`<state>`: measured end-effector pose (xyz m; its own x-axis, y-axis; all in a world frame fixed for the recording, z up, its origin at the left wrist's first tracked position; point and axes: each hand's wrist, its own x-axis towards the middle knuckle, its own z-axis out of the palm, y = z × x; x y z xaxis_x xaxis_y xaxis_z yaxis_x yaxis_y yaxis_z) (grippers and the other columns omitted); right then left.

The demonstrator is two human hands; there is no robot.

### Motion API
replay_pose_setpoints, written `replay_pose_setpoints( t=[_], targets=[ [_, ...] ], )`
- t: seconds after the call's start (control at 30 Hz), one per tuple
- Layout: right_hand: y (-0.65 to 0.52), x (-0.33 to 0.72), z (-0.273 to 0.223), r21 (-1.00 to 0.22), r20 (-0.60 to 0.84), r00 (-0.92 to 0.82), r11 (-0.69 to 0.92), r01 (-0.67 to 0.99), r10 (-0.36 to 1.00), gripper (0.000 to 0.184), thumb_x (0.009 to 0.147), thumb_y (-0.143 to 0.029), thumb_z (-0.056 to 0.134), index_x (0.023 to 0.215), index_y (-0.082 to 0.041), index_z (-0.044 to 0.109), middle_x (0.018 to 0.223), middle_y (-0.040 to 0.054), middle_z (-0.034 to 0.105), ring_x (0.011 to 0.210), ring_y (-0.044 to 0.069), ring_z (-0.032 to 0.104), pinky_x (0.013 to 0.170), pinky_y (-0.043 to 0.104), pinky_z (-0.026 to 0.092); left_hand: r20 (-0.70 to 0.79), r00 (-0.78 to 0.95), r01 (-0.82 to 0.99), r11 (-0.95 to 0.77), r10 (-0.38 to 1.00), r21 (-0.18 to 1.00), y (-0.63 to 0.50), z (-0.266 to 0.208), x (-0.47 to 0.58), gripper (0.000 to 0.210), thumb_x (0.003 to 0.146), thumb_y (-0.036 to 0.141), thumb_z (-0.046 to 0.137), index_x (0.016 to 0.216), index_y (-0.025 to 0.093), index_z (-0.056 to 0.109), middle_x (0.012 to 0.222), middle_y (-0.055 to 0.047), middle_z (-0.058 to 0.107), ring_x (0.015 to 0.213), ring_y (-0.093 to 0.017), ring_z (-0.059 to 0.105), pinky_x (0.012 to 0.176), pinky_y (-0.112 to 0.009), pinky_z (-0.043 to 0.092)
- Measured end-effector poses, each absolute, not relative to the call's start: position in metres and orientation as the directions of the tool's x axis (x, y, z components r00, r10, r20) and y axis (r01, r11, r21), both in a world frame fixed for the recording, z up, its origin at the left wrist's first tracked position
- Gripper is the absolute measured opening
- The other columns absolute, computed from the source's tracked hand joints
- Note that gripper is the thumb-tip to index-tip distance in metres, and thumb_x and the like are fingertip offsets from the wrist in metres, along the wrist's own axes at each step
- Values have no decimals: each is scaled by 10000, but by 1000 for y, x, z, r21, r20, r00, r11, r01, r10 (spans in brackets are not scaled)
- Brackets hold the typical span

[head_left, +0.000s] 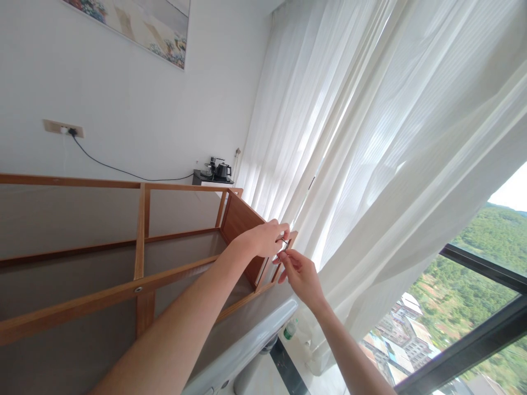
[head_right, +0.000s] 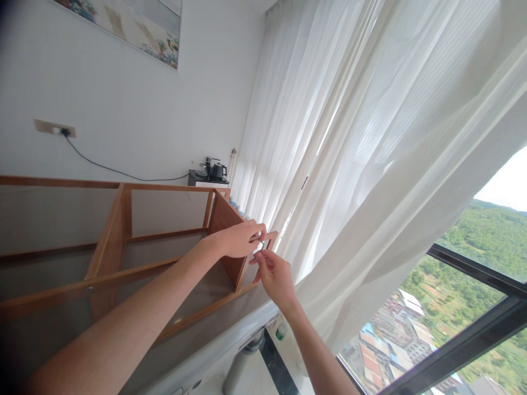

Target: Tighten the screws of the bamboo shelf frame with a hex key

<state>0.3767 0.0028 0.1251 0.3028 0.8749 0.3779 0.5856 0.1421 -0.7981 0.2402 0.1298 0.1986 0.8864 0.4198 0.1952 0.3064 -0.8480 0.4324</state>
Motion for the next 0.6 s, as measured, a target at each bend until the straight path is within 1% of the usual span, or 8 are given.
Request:
replay_pose_setpoints(
  t=[0.07,0.17,0.3,0.47,0.6],
  targets=[
    [4,374,126,-879,307,286,155,451,908,422,970,-631,573,969,-219,664,1033,77,795,505,158,702,474,259,466,187,886,309,-842,424,443,129,200,240,166,974,249,455,1096,270,565,1163,-44,584,791,-154,650,716,-284,517],
    [5,372,126,-929,254,267,158,334,930,448,940,-650,612,979,-207,665,1061,94,794,492,152,697,473,260,468,180,886,312,-836,428,452,128,201,239,167,968,242,456,1090,270,567,1157,-43,586,804,-159,657,702,-279,516],
    [4,372,127,-936,253,278,162,312,927,457,925,-653,638,990,-201,670,1072,102,794,496,154,703,482,264,478,185,886,312,-843,424,438,129,201,239,168,959,236,476,1094,269,570,1159,-43,582,841,-167,668,723,-280,527],
    [4,370,125,-930,291,291,198,308,911,445,932,-644,638,989,-203,665,1117,111,784,515,156,708,488,267,487,206,890,290,-852,408,436,131,198,240,162,963,226,472,1085,265,570,1143,-38,579,848,-157,672,756,-276,532],
    [6,365,115,-906,348,353,216,364,868,455,938,-657,618,996,-207,660,1080,120,790,521,176,710,503,290,518,187,889,298,-837,419,458,128,200,238,180,953,206,477,1093,268,571,1164,-36,576,813,-146,671,727,-266,529]
  ],
)
